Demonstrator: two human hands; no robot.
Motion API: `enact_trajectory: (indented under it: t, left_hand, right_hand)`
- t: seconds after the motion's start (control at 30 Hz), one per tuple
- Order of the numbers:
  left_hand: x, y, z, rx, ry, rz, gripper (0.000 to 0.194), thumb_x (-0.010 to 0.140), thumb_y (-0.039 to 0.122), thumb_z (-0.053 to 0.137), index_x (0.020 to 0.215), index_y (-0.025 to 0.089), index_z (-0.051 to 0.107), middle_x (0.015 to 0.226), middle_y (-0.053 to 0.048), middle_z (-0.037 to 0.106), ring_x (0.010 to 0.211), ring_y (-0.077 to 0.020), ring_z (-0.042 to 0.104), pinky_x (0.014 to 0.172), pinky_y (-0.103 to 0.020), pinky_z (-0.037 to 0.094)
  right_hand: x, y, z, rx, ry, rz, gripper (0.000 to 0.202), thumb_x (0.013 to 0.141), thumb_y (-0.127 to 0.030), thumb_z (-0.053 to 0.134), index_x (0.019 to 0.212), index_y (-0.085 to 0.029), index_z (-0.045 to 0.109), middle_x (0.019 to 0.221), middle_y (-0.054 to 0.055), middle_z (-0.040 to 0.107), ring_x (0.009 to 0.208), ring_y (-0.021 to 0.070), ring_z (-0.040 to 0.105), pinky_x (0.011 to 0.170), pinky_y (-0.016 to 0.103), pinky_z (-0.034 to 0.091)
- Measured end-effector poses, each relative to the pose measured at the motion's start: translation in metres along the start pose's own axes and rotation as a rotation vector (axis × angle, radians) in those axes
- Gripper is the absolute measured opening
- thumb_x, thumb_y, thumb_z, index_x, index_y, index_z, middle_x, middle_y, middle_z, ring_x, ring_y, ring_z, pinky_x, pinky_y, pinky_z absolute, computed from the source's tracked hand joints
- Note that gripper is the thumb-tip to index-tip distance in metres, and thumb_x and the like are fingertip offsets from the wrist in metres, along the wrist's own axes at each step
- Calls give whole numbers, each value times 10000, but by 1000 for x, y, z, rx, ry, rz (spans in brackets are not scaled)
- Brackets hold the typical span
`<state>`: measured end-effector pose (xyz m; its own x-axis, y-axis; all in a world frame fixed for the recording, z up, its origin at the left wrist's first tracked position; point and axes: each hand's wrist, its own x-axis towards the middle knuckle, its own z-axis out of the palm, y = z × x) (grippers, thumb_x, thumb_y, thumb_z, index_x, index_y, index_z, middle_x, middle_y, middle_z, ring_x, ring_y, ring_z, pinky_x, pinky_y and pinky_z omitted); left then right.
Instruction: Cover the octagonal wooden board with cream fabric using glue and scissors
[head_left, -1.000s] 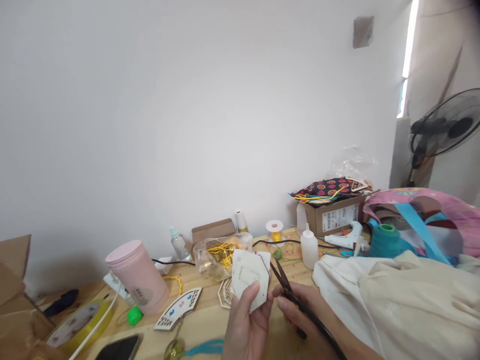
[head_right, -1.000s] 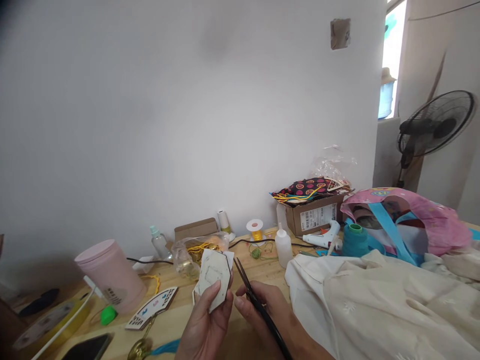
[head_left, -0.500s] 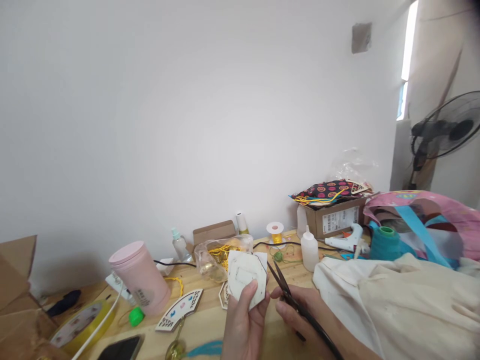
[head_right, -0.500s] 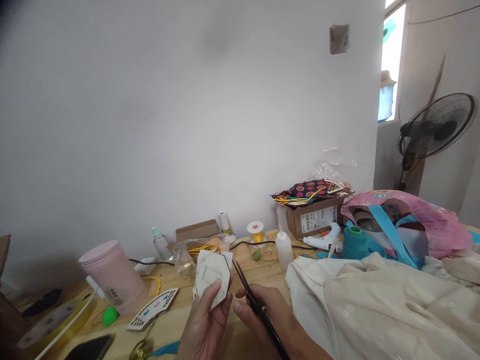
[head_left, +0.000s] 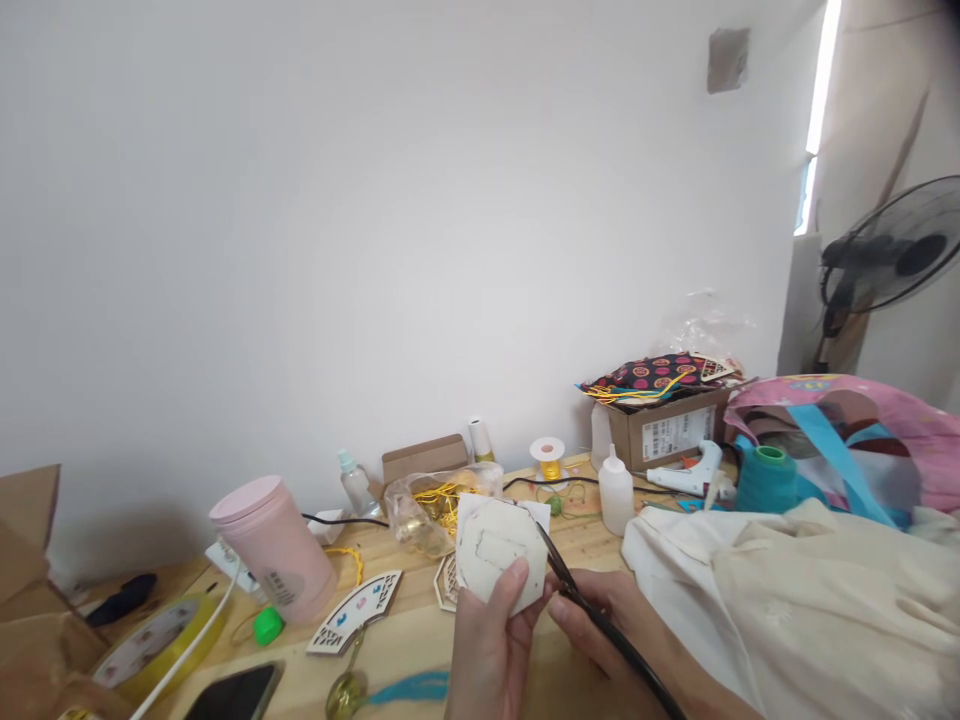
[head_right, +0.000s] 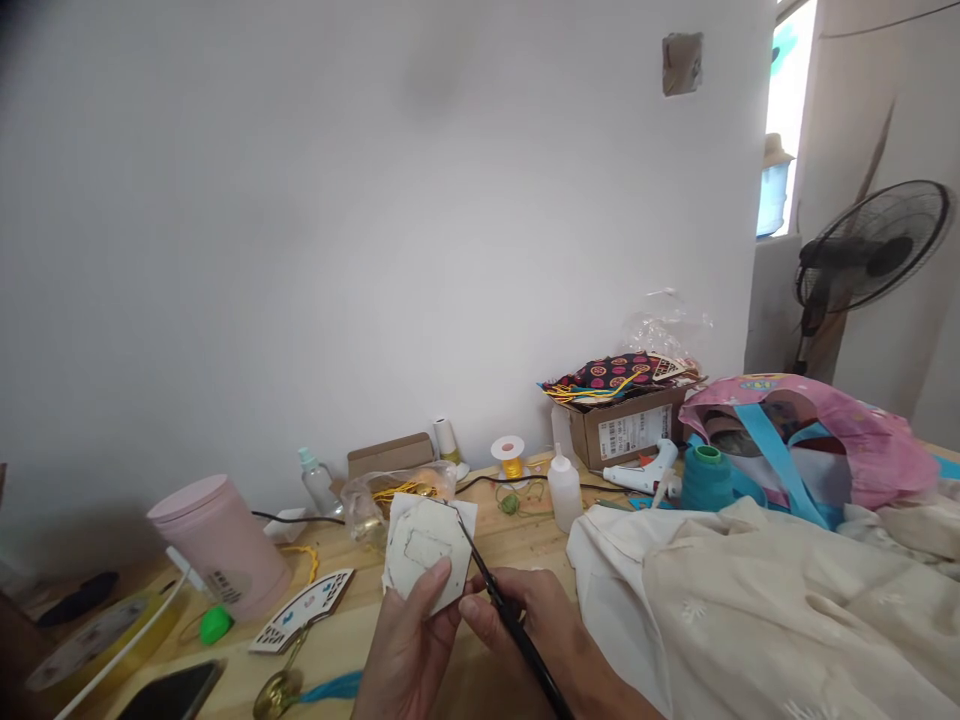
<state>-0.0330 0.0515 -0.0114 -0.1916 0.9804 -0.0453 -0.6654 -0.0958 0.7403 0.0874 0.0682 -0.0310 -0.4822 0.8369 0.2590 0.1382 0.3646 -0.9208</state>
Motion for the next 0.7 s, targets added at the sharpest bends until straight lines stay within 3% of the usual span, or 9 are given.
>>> enact_trajectory:
  t: [0.37, 0.7]
  left_hand:
    - [-2, -1, 2, 26, 0, -6, 617, 705, 66, 583, 1248, 232, 342, 842, -39, 665, 798, -174, 620, 718, -285, 506]
    - [0, -7, -3, 25, 15, 24, 594, 693, 86, 602, 1223, 240, 381, 875, -41, 669, 866, -208, 613, 753, -300, 501]
  right_hand:
    - [-4, -1, 8, 81, 97, 42, 422, 798, -499, 383, 514, -187, 401, 451, -53, 342, 414, 81, 348, 386, 205, 250]
    - [-3, -2, 7, 86, 89, 81, 431, 797, -517, 370, 517, -190, 385, 438, -56, 346, 397, 78, 355, 372, 199, 246]
